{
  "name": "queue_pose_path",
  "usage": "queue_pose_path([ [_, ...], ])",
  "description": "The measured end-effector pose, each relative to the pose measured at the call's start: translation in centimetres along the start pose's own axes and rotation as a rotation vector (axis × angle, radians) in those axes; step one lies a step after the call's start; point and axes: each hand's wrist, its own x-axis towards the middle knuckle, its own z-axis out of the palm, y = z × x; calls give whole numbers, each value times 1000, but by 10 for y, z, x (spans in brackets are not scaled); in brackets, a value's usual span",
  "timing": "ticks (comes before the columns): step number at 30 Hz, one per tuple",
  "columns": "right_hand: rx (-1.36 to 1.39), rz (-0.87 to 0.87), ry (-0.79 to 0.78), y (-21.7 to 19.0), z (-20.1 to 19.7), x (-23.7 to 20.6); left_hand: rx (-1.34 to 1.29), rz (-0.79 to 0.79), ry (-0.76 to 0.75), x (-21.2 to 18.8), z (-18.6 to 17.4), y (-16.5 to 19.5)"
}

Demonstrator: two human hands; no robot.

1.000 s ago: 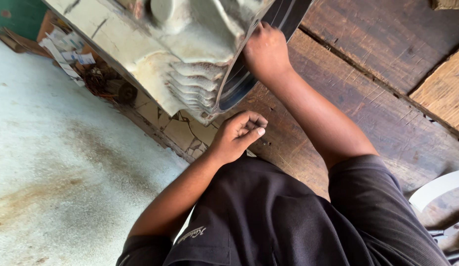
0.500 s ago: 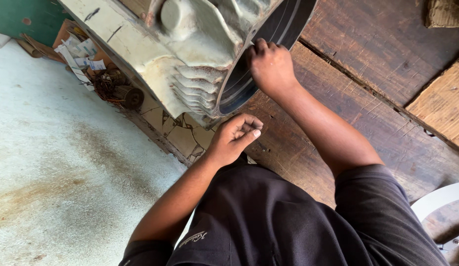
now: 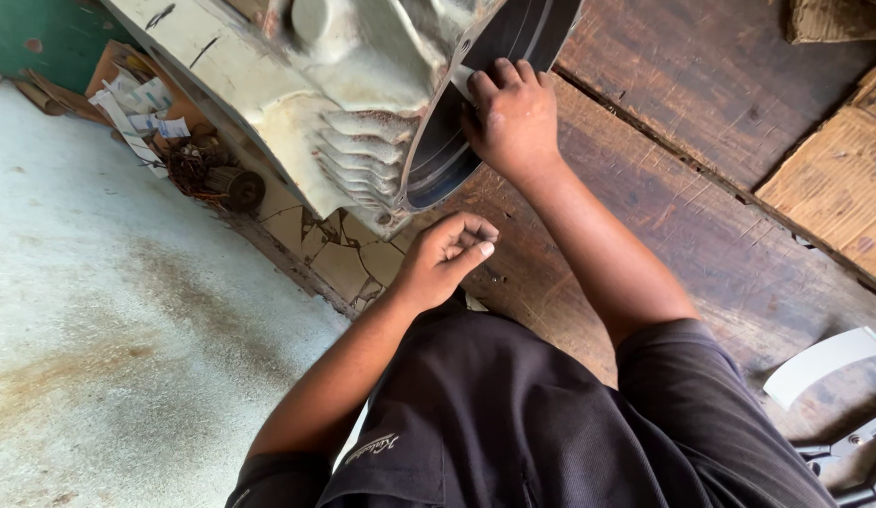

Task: The person cuts strips of white insulating paper with scissors, folds and shapes them, and presses them into the slots of an electric motor stator. They then reposition the motor housing, wipe parts with a cloth, move the stator aside, and carry a cardboard sheet across the workshop.

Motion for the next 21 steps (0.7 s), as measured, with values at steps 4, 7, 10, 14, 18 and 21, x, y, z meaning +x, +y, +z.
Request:
queue_pose_path([
  [4, -2, 38, 11, -4, 9, 7, 28, 18, -19, 3, 4, -3],
  [7, -17, -57, 48, 3, 20, 3, 13, 4, -31, 5, 6, -5],
  [10, 61, -90, 54, 11, 33, -3, -29, -18, -25, 5, 6, -6],
  [14, 13, -174, 116, 9, 48, 8, -2, -20, -18, 3, 3, -6],
  [18, 66, -119, 5, 4, 39, 26, 31, -65, 8, 1, 0, -4],
  [21, 405, -76, 41, 11, 17, 21, 26, -11, 5, 1, -3, -3],
])
